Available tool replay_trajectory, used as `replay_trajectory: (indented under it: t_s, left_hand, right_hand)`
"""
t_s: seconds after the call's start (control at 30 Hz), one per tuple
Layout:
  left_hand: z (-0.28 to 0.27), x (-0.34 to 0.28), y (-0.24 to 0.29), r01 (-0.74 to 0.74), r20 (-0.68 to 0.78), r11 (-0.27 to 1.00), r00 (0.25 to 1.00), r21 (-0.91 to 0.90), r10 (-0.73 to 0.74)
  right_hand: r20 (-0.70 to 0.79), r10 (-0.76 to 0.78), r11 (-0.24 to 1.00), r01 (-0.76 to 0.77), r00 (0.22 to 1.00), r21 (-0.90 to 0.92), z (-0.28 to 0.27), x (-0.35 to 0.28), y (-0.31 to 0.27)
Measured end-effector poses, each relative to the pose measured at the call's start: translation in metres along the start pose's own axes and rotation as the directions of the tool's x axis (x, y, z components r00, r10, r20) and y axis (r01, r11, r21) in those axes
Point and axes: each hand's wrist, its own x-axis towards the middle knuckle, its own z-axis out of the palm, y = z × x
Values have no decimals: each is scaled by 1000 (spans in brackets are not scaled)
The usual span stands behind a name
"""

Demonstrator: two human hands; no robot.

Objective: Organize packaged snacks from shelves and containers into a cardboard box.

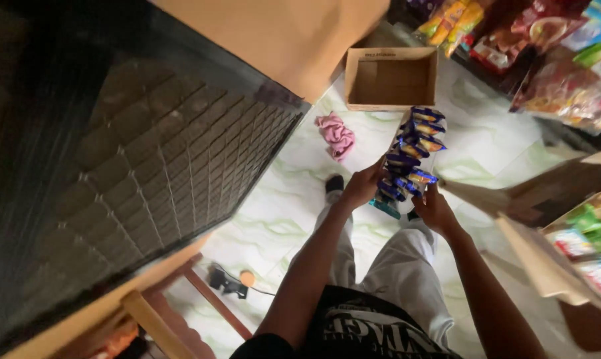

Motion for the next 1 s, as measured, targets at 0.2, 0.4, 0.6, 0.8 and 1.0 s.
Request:
replay_trajectory:
  t_s: [0.2,0.4,0.6,0.8,1.0]
  left_hand:
    - [-10,50,-74,-41,116,999,992,-33,44]
    - [30,109,-132,159,125,973,975,169,-181]
    - [102,175,-245,92,74,971,991,219,-111]
    - [155,253,-343,-15,69,972,998,236,-2]
    - [204,325,-450,-106,9,958,994,266,108]
  right_hand:
    - [-90,153,988,-152,984,17,55,34,18]
    - [-151,241,970,-234,959,61,91,84,78]
    - [-220,302,952,-282,927,118,146,145,193]
    - [-311,319,942,-263,895,209,193,212,286]
    - [-414,336,940,-274,846,202,249,290,392]
